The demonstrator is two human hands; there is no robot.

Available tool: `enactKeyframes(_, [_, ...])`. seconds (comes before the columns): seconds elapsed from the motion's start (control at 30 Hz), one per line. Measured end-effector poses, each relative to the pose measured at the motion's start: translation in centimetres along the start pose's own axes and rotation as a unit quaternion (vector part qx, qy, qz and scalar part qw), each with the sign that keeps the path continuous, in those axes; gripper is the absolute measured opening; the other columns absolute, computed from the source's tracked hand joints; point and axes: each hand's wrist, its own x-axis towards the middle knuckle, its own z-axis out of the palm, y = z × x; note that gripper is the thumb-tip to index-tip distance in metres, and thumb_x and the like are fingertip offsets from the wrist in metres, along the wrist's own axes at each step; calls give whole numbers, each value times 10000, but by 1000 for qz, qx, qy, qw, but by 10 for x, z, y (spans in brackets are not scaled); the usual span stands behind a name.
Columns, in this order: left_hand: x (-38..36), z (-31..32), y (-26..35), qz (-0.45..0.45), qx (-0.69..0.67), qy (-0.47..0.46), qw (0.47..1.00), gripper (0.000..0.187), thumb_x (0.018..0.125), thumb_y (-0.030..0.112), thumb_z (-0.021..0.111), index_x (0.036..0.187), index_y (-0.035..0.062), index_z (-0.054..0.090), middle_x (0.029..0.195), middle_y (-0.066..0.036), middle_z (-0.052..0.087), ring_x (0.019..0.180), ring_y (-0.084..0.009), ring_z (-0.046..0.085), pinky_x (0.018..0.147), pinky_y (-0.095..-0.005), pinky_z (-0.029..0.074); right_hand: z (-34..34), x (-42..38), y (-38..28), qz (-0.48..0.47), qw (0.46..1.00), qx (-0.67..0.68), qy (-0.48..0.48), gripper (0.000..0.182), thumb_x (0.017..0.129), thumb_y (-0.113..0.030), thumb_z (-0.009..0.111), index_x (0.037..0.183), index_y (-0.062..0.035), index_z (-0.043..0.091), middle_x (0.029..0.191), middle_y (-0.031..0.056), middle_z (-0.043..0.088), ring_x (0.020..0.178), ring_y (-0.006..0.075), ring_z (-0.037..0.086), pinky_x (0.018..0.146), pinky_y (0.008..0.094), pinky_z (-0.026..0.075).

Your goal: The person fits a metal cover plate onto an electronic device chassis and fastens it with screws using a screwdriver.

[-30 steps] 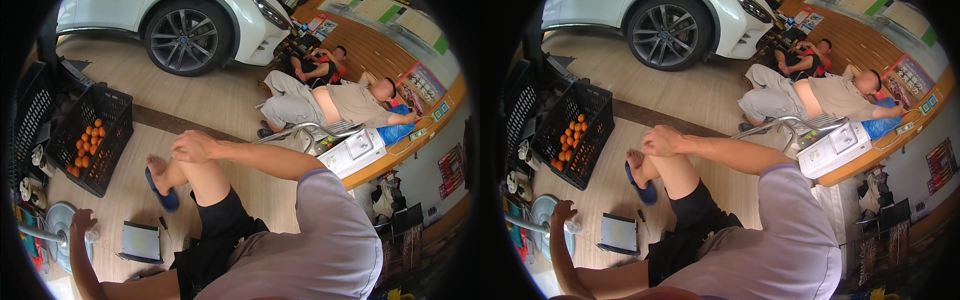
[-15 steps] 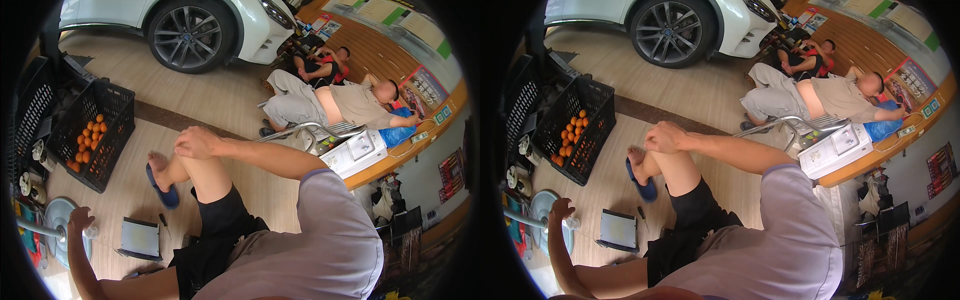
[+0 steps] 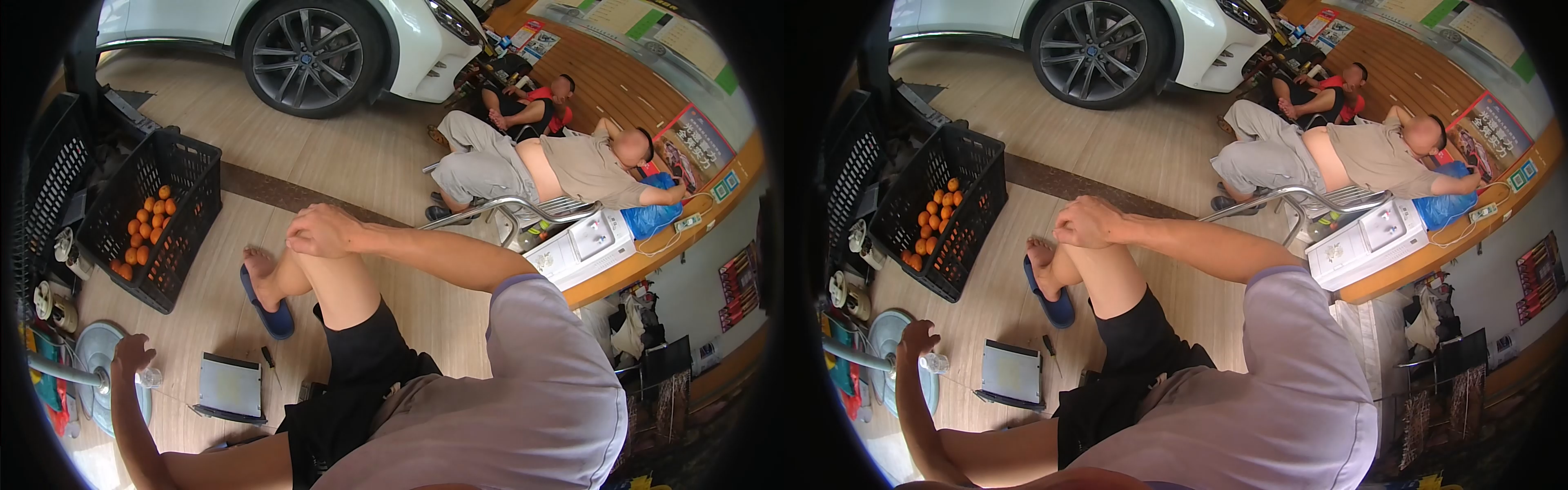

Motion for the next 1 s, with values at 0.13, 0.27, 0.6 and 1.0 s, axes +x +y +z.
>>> enactKeyframes(0.13, [3, 3, -4, 8, 3, 0, 1000, 466, 784, 322, 698, 1166, 56, 697, 1114, -180, 714, 1089, -354, 660, 963, -462, 512, 0, -1, -1, 4, 1000, 2, 5, 337, 826, -327, 630, 913, -28, 758, 958, 199, 730, 929, 380, 688, 845, 442, 539])
enactKeyframes(0.27, [4, 4, -5, 3, 2, -5, 1000, 468, 784, 324, 702, 1168, 57, 696, 1131, -172, 711, 1108, -348, 652, 971, -461, 507, 1, -2, -1, 6, 1000, 7, 9, 331, 824, -328, 634, 910, -35, 760, 942, 198, 728, 924, 381, 687, 848, 441, 538])
enactKeyframes(0.6, [5, 7, -7, 0, 4, 4, 1000, 482, 778, 331, 700, 1177, 61, 693, 1139, -169, 709, 1106, -342, 654, 978, -458, 503, -2, -2, -2, 31, 999, 7, -29, 337, 863, -339, 639, 980, -42, 746, 1019, 188, 713, 1012, 392, 642, 920, 455, 495])
enactKeyframes(1.0, [-3, 1, -2, -9, -4, 10, 1000, 470, 763, 324, 695, 1153, 62, 705, 1117, -167, 714, 1091, -346, 658, 964, -457, 509, 3, -3, 2, 22, 1000, 6, -13, 315, 868, -331, 643, 964, -50, 748, 986, 177, 713, 973, 383, 646, 901, 451, 499])
